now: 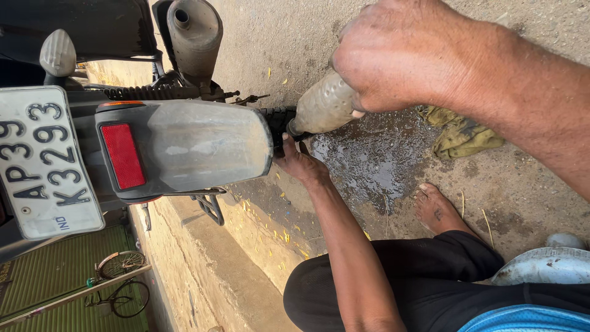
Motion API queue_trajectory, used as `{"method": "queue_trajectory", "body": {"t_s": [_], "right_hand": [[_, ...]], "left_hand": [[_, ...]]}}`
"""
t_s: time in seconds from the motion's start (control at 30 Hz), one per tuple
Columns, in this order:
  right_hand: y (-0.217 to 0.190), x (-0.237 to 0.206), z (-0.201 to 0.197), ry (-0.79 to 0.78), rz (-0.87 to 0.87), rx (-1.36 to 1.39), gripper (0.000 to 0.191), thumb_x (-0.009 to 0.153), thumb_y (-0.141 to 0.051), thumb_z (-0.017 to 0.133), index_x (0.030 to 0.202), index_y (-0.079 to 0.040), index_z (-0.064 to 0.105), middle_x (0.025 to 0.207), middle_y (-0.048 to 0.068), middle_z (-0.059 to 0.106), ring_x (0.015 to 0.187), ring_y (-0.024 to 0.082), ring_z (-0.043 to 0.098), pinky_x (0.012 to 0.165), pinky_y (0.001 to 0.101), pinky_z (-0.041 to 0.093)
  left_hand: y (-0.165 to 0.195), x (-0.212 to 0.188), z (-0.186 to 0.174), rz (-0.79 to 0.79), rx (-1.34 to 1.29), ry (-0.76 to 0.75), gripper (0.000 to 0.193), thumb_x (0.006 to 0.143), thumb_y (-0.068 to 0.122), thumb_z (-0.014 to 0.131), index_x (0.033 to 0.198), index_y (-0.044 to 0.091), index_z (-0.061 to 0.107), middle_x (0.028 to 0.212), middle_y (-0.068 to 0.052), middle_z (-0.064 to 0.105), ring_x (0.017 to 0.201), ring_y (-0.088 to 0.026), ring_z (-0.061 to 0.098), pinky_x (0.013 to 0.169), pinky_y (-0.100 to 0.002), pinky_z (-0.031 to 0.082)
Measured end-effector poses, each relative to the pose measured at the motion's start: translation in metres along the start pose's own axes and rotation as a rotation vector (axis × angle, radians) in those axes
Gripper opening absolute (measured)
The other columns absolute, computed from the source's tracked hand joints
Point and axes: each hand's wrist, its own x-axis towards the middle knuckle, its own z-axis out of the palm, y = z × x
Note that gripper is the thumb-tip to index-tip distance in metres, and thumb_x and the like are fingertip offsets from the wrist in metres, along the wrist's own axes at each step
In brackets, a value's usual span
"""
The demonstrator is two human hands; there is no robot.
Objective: The person pours liquid onto a motorcycle tire, then uses a blue-handled tool to drill into the tire tread. They then open a small packet, remove a rubber plug, and insert it into the drilled hole using the tool.
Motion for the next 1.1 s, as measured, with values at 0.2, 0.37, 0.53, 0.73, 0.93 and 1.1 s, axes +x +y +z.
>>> {"method": "queue_trajectory", "body": {"t_s": [0.2, 0.37, 0.53, 0.73, 0.93, 1.1], "right_hand": [[0.002, 0.005, 0.013, 0.161, -0.071, -0.037, 0.024, 0.065, -0.031, 0.082, 0.071, -0.007, 0.078, 0.071, 0.015, 0.073, 0.076, 0.032, 0.074, 0.069, 0.0463, 0.058], [0.006, 0.004, 0.009, 0.052, 0.019, -0.025, 0.032, 0.067, -0.036, 0.084, 0.076, -0.006, 0.078, 0.075, 0.014, 0.073, 0.078, 0.031, 0.074, 0.070, 0.0445, 0.059], [0.008, 0.002, 0.006, 0.049, 0.017, -0.019, 0.035, 0.064, -0.039, 0.086, 0.076, -0.007, 0.079, 0.074, 0.014, 0.073, 0.078, 0.031, 0.074, 0.070, 0.0442, 0.059], [0.007, -0.001, 0.003, 0.018, 0.022, -0.081, 0.021, 0.066, -0.027, 0.082, 0.075, -0.008, 0.079, 0.072, 0.013, 0.073, 0.077, 0.029, 0.075, 0.071, 0.0431, 0.060], [0.004, -0.001, 0.002, 0.020, 0.028, -0.118, 0.018, 0.067, -0.025, 0.082, 0.075, -0.009, 0.079, 0.073, 0.012, 0.074, 0.078, 0.027, 0.075, 0.071, 0.0428, 0.059], [0.002, 0.000, 0.005, 0.117, -0.032, -0.133, 0.029, 0.069, -0.038, 0.084, 0.076, -0.011, 0.079, 0.076, 0.010, 0.074, 0.082, 0.027, 0.075, 0.073, 0.0423, 0.059]], "left_hand": [[-0.004, 0.005, -0.003, -0.007, -0.018, 0.034, 0.063, 0.086, 0.008, 0.065, 0.146, 0.013, 0.044, 0.141, -0.009, 0.058, 0.126, -0.025, 0.055, 0.101, -0.049, 0.044], [-0.001, 0.006, 0.005, -0.005, -0.071, 0.026, 0.064, 0.090, 0.010, 0.070, 0.148, 0.010, 0.044, 0.140, -0.010, 0.058, 0.121, -0.026, 0.055, 0.100, -0.051, 0.041], [0.001, 0.004, 0.015, -0.136, -0.144, 0.101, 0.072, 0.086, 0.015, 0.070, 0.150, 0.020, 0.037, 0.146, -0.009, 0.054, 0.126, -0.028, 0.053, 0.104, -0.056, 0.037], [0.000, 0.007, 0.020, -0.287, -0.242, 0.086, 0.077, 0.085, 0.023, 0.074, 0.152, 0.017, 0.036, 0.155, -0.012, 0.045, 0.134, -0.030, 0.046, 0.105, -0.060, 0.033], [-0.004, 0.005, 0.020, -0.272, -0.261, 0.066, 0.078, 0.082, 0.026, 0.075, 0.150, 0.022, 0.036, 0.153, -0.010, 0.047, 0.135, -0.029, 0.046, 0.108, -0.059, 0.035], [-0.012, 0.010, 0.014, -0.294, -0.264, 0.044, 0.068, 0.089, 0.030, 0.071, 0.148, 0.015, 0.040, 0.148, -0.015, 0.053, 0.134, -0.029, 0.049, 0.108, -0.055, 0.034]]}}
